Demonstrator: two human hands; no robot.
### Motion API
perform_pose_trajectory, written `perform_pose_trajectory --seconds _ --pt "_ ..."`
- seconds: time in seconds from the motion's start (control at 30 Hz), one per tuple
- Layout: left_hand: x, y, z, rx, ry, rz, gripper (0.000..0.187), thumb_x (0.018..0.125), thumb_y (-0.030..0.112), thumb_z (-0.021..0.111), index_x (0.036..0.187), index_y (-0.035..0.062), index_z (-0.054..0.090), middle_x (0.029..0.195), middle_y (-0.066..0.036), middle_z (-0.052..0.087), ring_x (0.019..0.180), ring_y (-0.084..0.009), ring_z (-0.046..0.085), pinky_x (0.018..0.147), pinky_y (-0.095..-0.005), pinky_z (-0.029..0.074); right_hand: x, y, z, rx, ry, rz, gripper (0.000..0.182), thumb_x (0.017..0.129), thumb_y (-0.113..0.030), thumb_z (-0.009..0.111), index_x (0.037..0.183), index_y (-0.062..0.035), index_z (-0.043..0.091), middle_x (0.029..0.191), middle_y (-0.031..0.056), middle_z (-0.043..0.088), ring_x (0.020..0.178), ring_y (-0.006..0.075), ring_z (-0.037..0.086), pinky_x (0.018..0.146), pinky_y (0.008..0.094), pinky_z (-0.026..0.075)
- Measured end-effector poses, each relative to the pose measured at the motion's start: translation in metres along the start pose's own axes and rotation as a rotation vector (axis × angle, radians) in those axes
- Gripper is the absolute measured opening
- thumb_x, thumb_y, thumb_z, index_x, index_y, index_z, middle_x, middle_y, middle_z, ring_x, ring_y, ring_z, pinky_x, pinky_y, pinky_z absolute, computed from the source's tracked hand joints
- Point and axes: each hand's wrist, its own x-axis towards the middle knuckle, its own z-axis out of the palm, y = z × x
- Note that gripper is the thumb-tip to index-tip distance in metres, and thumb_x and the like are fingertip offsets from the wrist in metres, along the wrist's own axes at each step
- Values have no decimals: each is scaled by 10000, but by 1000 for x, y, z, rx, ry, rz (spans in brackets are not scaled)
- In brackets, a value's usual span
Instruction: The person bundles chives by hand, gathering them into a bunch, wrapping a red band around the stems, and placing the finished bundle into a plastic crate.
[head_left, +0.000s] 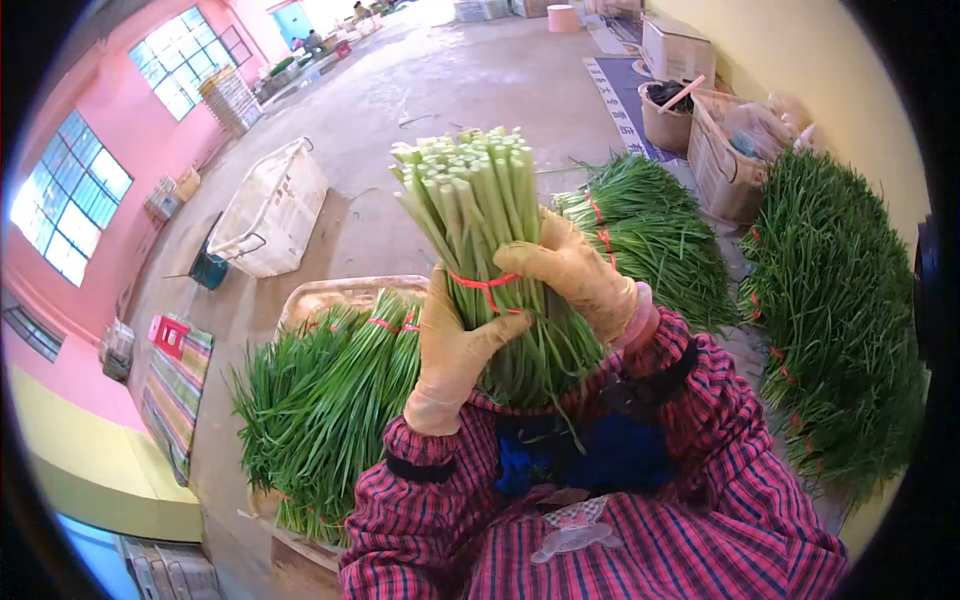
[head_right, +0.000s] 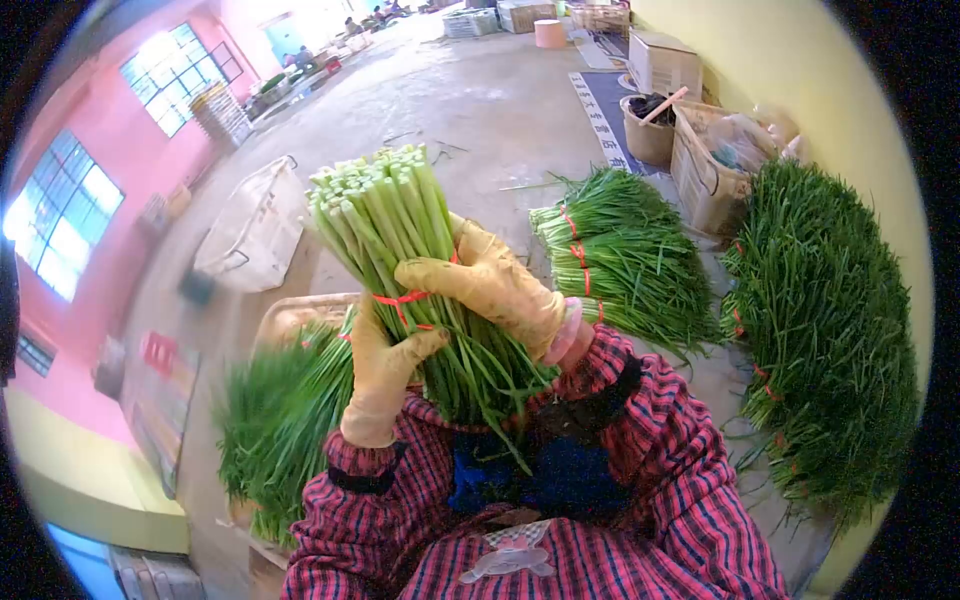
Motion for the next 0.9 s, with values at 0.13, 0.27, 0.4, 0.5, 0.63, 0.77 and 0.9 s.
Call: perform_pose_trajectory --seconds 0.13,0.27,0.4,0.5,0.63,0.77,0.9 --pt "-7 -7 -1 -39 124 70 737 690 72 867 1304 9 465 1163 -68 616 1033 -156 611 898 -310 518 -3 26 -15 -381 -22 -105 827 800 -168 768 1470 4 314 1398 145 488 1257 200 473 1052 344 392" --pt "-17 -2 -4 -101 293 30 703 678 44 863 1270 8 486 1137 -72 626 1014 -153 615 887 -304 522 -45 66 -13 -533 -40 -131 1138 695 -141 860 1539 -26 106 1452 179 436 1348 213 398 1111 345 335" --pt "-25 -7 -12 75 319 72 706 667 -5 848 1273 15 486 1157 -72 618 1026 -153 607 902 -307 516 -58 80 -8 -714 85 26 1088 702 -176 859 1537 -61 172 1440 159 457 1311 203 461 1084 338 383" --pt "-35 -21 -20 138 249 155 752 676 -23 839 1311 9 437 1207 -73 596 1080 -157 594 933 -320 507 -53 91 -16 -727 103 -11 1030 699 -203 865 1515 -68 252 1419 139 485 1290 196 490 1070 340 405" --pt "-37 -25 -28 -58 159 104 825 667 -10 860 1338 17 381 1254 -79 572 1144 -176 579 975 -333 494 -45 91 -18 -713 93 -15 978 687 -244 882 1474 -55 334 1383 127 523 1267 193 513 1045 336 429" --pt "-40 -31 -34 -138 177 61 813 666 25 876 1324 20 399 1260 -80 565 1117 -171 586 960 -333 506 -43 101 -19 -592 88 2 961 689 -239 884 1461 -36 348 1374 137 527 1275 215 508 1047 347 426" --pt "-39 -42 -39 -88 185 174 816 645 37 892 1309 19 419 1236 -77 569 1114 -173 582 949 -327 511 -42 118 -33 -616 65 25 990 688 -228 887 1475 -28 320 1396 136 503 1284 204 487 1057 349 415"
